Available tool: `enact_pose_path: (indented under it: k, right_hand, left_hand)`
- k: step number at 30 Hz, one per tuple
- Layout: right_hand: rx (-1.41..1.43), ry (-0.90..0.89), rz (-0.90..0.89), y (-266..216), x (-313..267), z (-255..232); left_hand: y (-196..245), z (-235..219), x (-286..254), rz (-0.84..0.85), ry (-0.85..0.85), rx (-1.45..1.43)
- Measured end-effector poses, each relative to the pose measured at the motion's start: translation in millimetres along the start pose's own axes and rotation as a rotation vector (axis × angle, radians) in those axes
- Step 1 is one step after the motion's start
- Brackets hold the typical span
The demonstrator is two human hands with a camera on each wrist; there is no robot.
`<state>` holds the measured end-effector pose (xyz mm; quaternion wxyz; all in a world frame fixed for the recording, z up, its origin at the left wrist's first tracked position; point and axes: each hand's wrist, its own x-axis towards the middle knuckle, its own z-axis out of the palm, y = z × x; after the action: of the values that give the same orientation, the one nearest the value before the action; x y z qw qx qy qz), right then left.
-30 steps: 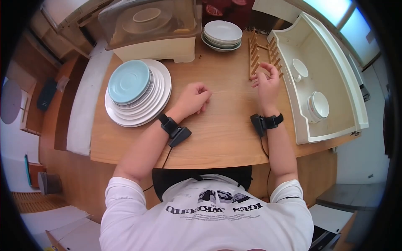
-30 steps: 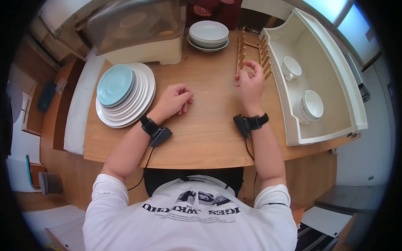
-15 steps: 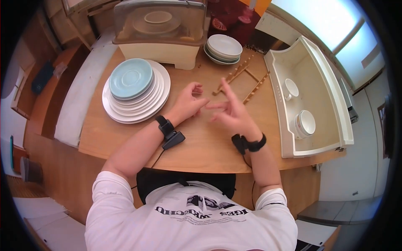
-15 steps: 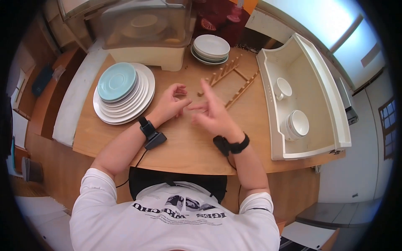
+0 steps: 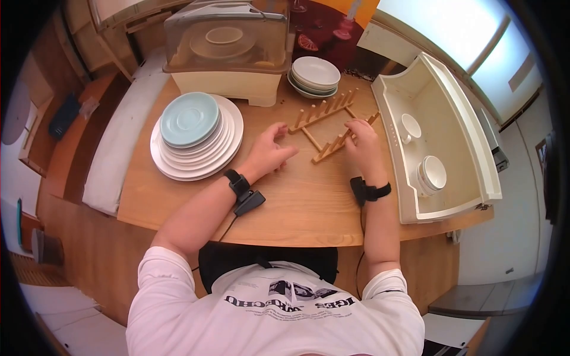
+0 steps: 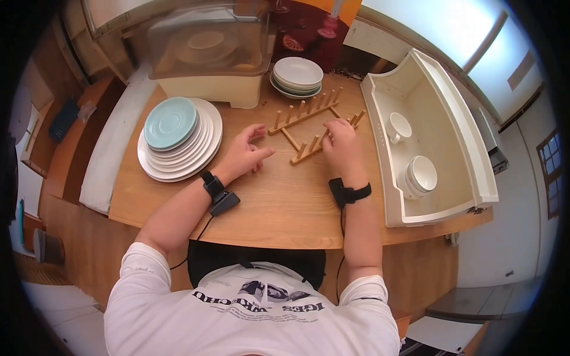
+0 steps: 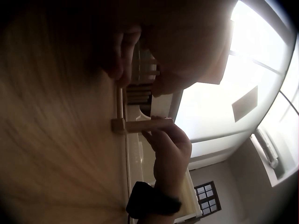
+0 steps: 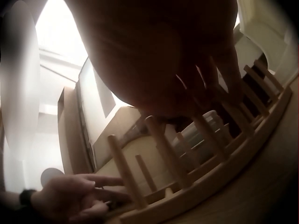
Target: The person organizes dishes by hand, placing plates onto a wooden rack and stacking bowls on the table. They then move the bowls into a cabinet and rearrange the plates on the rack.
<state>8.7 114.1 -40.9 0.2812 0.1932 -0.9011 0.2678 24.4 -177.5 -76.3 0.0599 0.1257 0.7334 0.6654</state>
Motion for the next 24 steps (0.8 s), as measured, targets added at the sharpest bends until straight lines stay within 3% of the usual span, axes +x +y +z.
enact_pose_path:
  k: [2,5,7,9,10,12,15,19,22,24]
  right_hand:
    - [0.032,-0.023,0.008,-18.9,-0.2,0.1]
    - [0.230,-0.092,0.070,-47.1,-3.1,-5.0]
    - [0.370,-0.125,0.095,-49.8,-6.1,1.4]
    - [0.304,-0.092,-0.045,-44.0,-8.3,9.1]
    - [0.273,-0.074,-0.115,-43.5,-8.6,11.6]
    - [0.269,-0.134,-0.076,-49.6,-8.3,6.2]
    - [0.289,-0.178,-0.122,-53.6,-7.8,0.8]
    - [0.332,-0.213,-0.121,-61.5,-14.4,-1.7]
    - [0.272,-0.078,-0.281,-60.9,-19.1,1.4]
    - [0.262,-0.021,-0.248,-64.0,-20.4,-2.1]
  left_hand:
    - [5.1,1.3,-4.2,0.059,0.012,0.018]
    - [19.4,-2.4,-9.9,0.011,-0.011,0.070]
    - [15.5,-1.5,-8.2,0.053,0.118,0.119]
    - [-5.9,-1.5,0.7,0.254,0.230,0.243]
    - [-17.6,-2.3,8.2,0.437,0.276,0.340]
    - [-25.2,-5.2,10.2,0.548,0.291,0.445]
    - [-7.0,-3.1,-3.2,0.344,0.245,0.445]
    - [24.1,-7.7,-14.5,0.347,0.310,0.628]
    - [69.9,-18.8,-35.6,0.437,0.384,0.705]
    - [86.5,-36.4,-52.1,0.461,0.490,0.866]
